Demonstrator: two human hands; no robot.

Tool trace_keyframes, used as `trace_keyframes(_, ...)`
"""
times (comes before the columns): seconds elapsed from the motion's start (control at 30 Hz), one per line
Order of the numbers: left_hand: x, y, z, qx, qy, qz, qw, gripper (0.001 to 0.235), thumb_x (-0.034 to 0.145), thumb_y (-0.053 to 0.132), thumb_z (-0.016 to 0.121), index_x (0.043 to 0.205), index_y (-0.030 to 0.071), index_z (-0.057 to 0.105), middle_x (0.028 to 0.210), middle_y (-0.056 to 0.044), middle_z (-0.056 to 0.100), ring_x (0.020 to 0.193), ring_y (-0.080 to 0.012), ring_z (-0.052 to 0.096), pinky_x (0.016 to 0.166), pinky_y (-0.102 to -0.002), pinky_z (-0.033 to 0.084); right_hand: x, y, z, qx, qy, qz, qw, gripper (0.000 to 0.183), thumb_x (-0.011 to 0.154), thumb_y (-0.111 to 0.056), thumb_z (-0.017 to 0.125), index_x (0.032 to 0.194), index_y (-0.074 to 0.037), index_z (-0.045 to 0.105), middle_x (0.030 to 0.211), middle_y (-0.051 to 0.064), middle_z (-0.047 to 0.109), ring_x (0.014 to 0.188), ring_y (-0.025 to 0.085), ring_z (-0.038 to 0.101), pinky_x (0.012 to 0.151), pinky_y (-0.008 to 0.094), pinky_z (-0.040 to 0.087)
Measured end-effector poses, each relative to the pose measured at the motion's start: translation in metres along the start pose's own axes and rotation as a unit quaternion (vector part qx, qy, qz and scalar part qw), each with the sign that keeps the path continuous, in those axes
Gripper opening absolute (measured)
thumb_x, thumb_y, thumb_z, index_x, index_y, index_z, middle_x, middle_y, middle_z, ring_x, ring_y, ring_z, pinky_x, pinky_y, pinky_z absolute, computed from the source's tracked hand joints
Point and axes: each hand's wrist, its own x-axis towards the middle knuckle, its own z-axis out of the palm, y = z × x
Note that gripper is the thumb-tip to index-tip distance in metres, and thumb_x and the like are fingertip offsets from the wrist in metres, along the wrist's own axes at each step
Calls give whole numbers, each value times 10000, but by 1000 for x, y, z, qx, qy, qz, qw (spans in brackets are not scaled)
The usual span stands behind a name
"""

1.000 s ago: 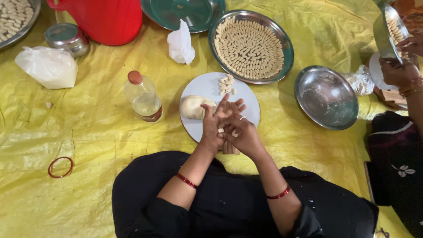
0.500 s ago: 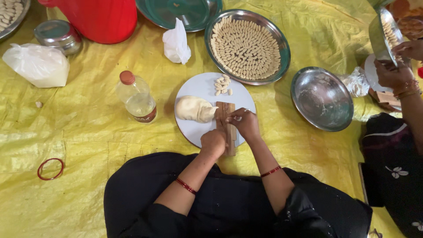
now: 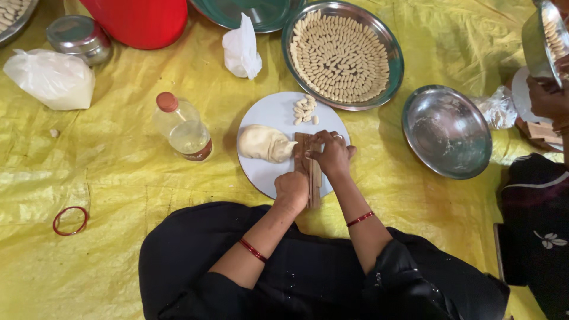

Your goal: The person sits on the floor and shapes small pieces of dough into ridged, oblong forms using a wooden grooved tool. They roll the dough in their hands, press it against the tool, and place the finished pieces onto a metal tray.

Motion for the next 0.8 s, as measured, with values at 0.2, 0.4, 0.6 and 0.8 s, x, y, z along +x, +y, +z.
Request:
trace_keyframes(0.2, 16, -8, 28, 90, 52, 19, 994, 325, 906, 122, 645, 1217, 29, 649, 904, -92, 763, 887, -267, 756, 734, -396, 581, 19, 0, -2, 4, -4, 2, 1000, 548, 584, -360, 964, 1050, -256, 695, 1038, -69, 697, 1082, 171, 627, 886, 480, 319)
trace_keyframes(0.4, 29, 11, 28, 151, 35, -11, 988, 629, 737, 134, 746, 1327, -38, 614, 1481, -202, 507, 815, -212, 761, 518, -362, 560, 49, 12, 10, 10, 0, -10, 1000, 468, 669, -329, 935, 1062, -234, 700, 948, -44, 716, 932, 170, 683, 907, 480, 341)
trace_keyframes(0.6, 22, 45, -11, 287, -166, -7, 943, 710, 686, 392, 918, 1282, 78, 694, 1671, -258, 203, 857, -224, 689, 403, -327, 380, 43, 35, 6, 160, 21, -104, 981, 324, 739, -256, 878, 1032, -169, 772, 977, 60, 714, 868, 243, 696, 780, 386, 561)
trace_keyframes(0.8, 26, 43, -14, 235, -173, -22, 956, 617, 659, 320, 949, 1200, 118, 731, 1583, -226, 408, 803, -201, 725, 419, -322, 419, 35, 39, 11, 121, 51, -224, 966, 262, 737, -179, 896, 983, -142, 814, 951, 94, 737, 911, 287, 695, 813, 412, 570)
